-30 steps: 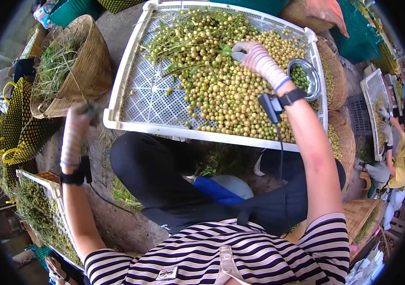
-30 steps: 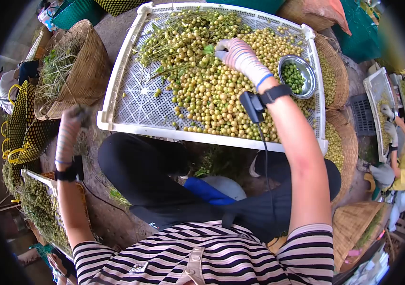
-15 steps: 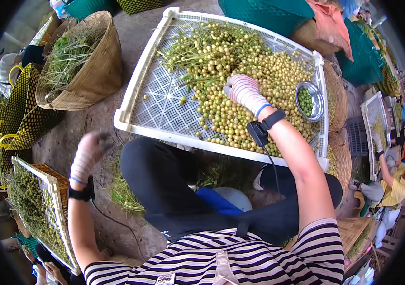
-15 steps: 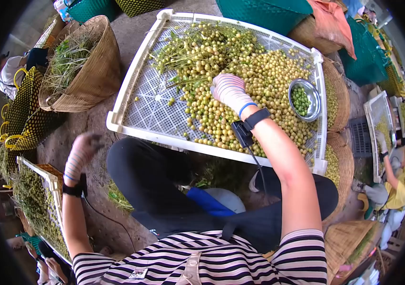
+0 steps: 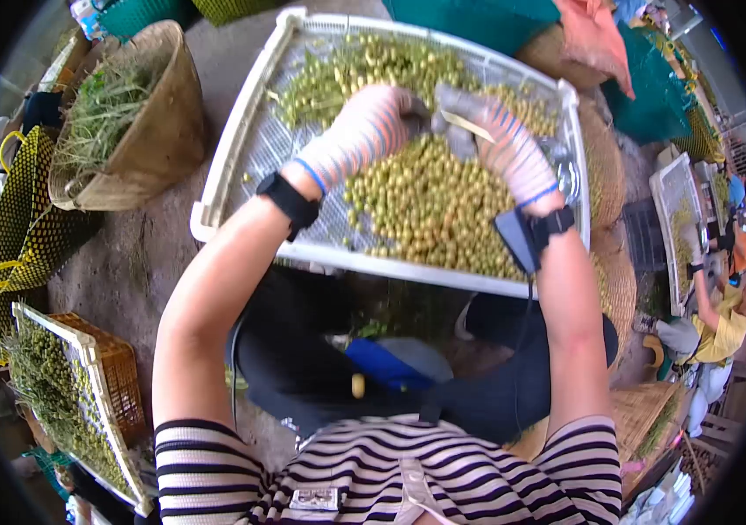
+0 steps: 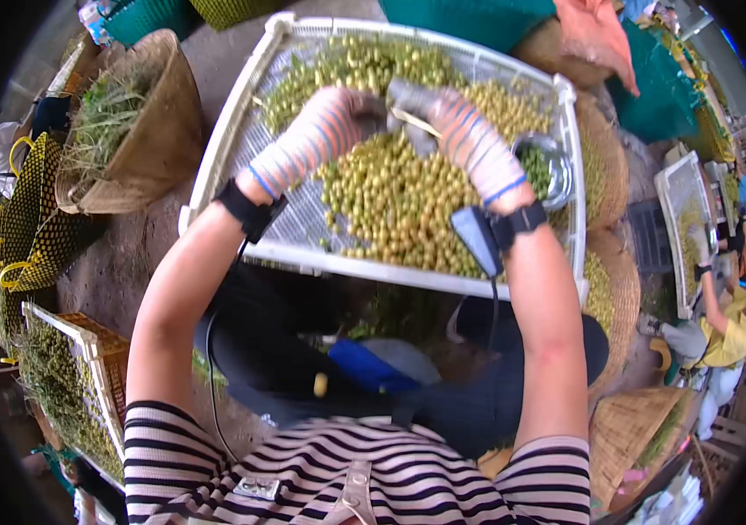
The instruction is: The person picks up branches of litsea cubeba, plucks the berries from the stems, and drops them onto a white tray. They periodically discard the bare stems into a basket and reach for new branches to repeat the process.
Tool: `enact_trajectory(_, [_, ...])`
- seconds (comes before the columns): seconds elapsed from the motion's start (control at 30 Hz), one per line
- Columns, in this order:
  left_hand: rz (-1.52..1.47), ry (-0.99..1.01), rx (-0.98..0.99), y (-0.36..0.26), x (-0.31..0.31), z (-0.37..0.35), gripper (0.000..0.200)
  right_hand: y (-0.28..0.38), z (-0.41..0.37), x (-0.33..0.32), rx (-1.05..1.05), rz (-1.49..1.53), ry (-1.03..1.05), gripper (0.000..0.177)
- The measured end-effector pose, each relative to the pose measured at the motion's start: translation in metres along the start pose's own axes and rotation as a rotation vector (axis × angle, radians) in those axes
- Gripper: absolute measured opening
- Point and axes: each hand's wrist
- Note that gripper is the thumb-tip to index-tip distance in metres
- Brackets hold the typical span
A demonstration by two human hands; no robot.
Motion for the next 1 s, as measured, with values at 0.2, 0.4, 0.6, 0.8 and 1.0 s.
enact_trajectory(0.2, [-0.657,0.039,-0.390,-0.030,-0.013,-0.027,0.016,-0.017,-0.007,0.024,-0.042,0.139,0.414,0.051])
enact_trajectory(0.4, [-0.480,-0.133,-0.327,-0.022,0.002,-0.034,0.016,-0.058,-0.004,0.047,-0.314,-0.613,0.185,0.021])
enact_trajectory(0.6, [-0.755,-0.225,-0.416,-0.025,0.015,-0.038,0.014,-0.037,0.000,0.035,-0.256,-1.157,0.117,0.022])
enact_trajectory(0.8, [-1.067,-0.379,-0.434,-0.015,0.036,-0.031,0.008,-0.021,-0.017,0.042,-0.260,-1.142,0.104,0.020])
enact_trajectory(1.0, [-1.056,-0.379,-0.583,-0.023,0.041,-0.037,0.007,0.002,-0.031,0.049,0.011,-1.376,0.080,0.015])
Point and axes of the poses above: each hand's wrist, its own z-axis towards the middle knuckle, its own x-axis out of the palm, y = z × x, and after that the axes turned 8 degrees about -x, right-handed
